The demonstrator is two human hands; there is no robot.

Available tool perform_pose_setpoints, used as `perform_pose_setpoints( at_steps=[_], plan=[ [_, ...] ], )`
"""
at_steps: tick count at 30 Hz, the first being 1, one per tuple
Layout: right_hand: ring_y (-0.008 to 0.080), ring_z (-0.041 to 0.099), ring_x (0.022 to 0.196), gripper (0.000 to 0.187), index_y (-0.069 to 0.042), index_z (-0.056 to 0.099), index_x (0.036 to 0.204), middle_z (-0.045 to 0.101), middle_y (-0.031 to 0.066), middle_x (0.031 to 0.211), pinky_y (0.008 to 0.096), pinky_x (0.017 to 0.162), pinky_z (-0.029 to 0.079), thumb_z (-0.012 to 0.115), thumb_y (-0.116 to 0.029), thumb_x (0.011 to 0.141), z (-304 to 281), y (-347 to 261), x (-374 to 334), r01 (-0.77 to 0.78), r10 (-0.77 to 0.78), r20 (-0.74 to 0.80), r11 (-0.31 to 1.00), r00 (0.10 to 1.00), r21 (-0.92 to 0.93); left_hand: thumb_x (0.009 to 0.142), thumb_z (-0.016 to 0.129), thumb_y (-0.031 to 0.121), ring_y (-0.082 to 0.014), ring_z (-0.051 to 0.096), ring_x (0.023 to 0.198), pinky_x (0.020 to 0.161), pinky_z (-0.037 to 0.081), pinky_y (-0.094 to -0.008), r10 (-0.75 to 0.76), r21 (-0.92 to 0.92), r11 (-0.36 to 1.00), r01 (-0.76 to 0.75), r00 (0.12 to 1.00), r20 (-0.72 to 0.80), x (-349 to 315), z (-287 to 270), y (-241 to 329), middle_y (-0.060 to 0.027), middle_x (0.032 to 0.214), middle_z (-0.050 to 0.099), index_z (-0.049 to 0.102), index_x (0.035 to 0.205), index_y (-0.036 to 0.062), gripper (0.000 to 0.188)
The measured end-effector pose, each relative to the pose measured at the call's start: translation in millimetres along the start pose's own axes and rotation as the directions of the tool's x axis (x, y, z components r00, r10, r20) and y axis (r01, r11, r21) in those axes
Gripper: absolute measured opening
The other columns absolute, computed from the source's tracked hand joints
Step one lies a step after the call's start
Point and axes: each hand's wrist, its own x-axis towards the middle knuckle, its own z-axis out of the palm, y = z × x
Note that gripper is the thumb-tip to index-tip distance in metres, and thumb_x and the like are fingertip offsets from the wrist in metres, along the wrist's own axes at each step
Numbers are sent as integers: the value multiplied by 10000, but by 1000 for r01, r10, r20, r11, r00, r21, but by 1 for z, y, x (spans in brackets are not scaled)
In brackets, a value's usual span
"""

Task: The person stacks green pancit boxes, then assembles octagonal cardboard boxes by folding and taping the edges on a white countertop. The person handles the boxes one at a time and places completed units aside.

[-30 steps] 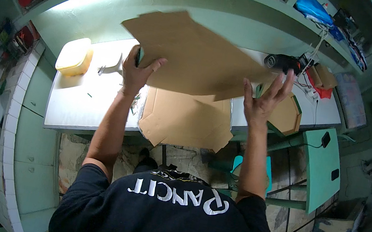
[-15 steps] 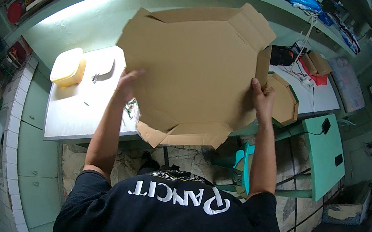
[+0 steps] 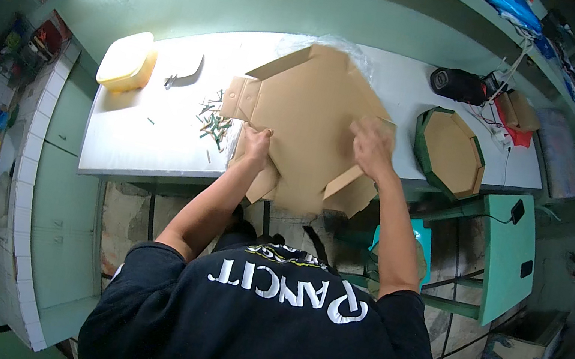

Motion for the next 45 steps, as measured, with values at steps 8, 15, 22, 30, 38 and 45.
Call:
perform_pose_setpoints(
  at_steps=[8,15,22,30,38,45],
  plan=[
    [282,361,1344,357,-146,597,1222,478,77,1379,532,1157,162,521,-94,877,65,19,-68,144,-151,34,977,988,158,739,714,239,-348,242,1391,1099,203,-568,436,680,-57,-731,594,676,-44,-63,-2,-130,1408,386,459,1362,241,673],
    [278,541,1011,139,-114,653,944,582,61,940,528,1101,277,612,-224,869,76,8,-38,304,-346,98,905,933,298,821,663,249,-221,600,1030,1069,307,-457,83,281,304,-910,319,944,-22,-32,26,-63,870,674,703,866,109,152],
    [283,544,993,111,-119,652,934,559,68,893,537,1095,277,612,-204,875,76,13,-35,273,-344,157,896,926,351,754,737,248,-283,488,1188,1033,366,-413,135,233,-119,-965,217,967,-29,-70,38,-75,1216,554,662,1067,126,343],
    [258,555,995,66,-112,628,902,583,56,895,511,1115,261,619,-152,850,70,4,-29,178,-251,140,900,958,398,827,658,266,-243,591,984,912,436,-364,265,13,-67,-998,-6,964,-8,-61,13,-57,929,653,679,964,96,219],
    [283,553,1122,285,-89,645,1042,646,67,1071,512,1114,266,592,-53,765,90,-10,-45,344,-327,-107,906,939,246,843,630,252,-237,615,864,837,442,-365,293,59,-64,-996,38,955,-3,-40,2,-51,845,661,660,846,96,159],
    [364,278,1382,822,115,402,1330,333,245,1452,498,1148,192,640,-417,752,66,-26,-79,463,-447,135,875,885,-140,841,636,228,-239,615,919,923,416,-412,301,169,0,-986,161,940,-22,-42,5,-52,857,660,656,876,103,132]
  ],
)
